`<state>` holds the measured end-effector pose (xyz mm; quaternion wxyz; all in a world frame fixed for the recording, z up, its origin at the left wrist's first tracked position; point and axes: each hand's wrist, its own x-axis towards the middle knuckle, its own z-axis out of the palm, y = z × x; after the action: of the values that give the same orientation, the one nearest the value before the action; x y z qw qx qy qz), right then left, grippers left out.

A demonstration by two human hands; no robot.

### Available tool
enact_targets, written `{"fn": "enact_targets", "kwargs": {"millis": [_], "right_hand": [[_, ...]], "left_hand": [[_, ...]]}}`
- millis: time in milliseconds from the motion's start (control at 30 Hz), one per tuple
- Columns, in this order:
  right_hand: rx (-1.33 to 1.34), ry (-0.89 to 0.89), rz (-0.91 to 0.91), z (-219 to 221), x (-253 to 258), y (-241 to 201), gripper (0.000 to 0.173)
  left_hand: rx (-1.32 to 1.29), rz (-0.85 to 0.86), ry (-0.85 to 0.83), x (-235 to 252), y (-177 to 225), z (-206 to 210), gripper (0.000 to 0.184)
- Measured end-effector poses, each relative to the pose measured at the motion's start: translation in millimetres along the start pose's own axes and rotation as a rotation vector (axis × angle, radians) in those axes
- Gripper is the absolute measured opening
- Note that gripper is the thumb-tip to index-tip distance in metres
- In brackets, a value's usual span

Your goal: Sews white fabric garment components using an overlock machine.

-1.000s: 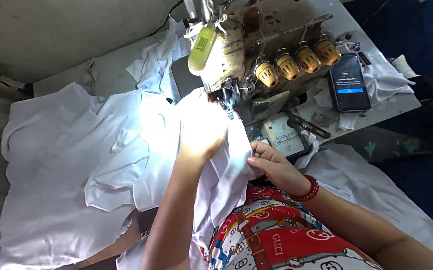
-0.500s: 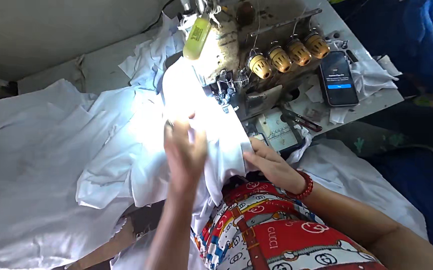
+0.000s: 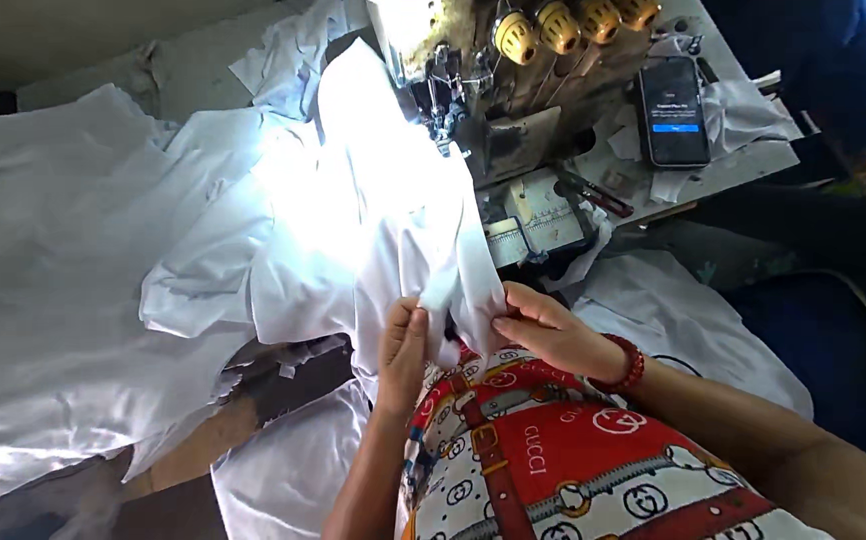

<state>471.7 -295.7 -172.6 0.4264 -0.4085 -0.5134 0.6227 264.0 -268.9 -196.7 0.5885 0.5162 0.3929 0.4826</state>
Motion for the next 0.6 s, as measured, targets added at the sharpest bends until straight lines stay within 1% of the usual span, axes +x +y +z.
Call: {"fn": "enact_targets", "kwargs": {"millis": [33,100,133,167,233,267,333,400,500,600], "right_hand": [[0.032,-0.014,0.033,0.5,-1.9,-4.4,0.022],[0.098,-0.042,0.094,1.8,-4.9,-11.1,0.024],[0.126,-0.056,0.11,2.5,-5.8,-12.7,0.026],[0.147,-0.076,0.114,2.7,-6.7,-13.0,0.028],[0.148,-0.106,0.118,1.9,-8.1,-12.0,0.032],[0.128,-0.109,0.135,1.4,-9.3,-12.4,0.033],[0.098,-0.105,0.192,1.0,-12.9,-14.3,0.032],[0.109,-0.105,0.247,2.9,-19.2,-14.7,0.029],[0.1,-0.142,0.266,6.6,-27.6,-10.0,0.024],[0.079,-0.187,0.248,8.4,-31.0,-8.0,0.024]], "left_hand": [[0.05,0.088,0.007,-1.2,18.1,0.7,0.018],[0.1,0.197,-0.085,-3.7,48.0,2.2,0.011],[0.123,0.194,-0.168,-5.6,56.5,4.0,0.011],[0.167,0.161,-0.251,-8.2,59.9,7.2,0.015],[0.264,0.135,-0.384,-14.0,52.2,15.1,0.021],[0.336,0.163,-0.42,-18.1,44.6,17.6,0.018],[0.443,0.273,-0.437,-28.0,31.6,15.8,0.009],[0.495,0.372,-0.449,-36.6,27.5,9.7,0.005],[0.589,0.431,-0.46,-44.5,28.9,3.2,0.01],[0.734,0.485,-0.461,-49.9,30.2,-1.5,0.016]]}}
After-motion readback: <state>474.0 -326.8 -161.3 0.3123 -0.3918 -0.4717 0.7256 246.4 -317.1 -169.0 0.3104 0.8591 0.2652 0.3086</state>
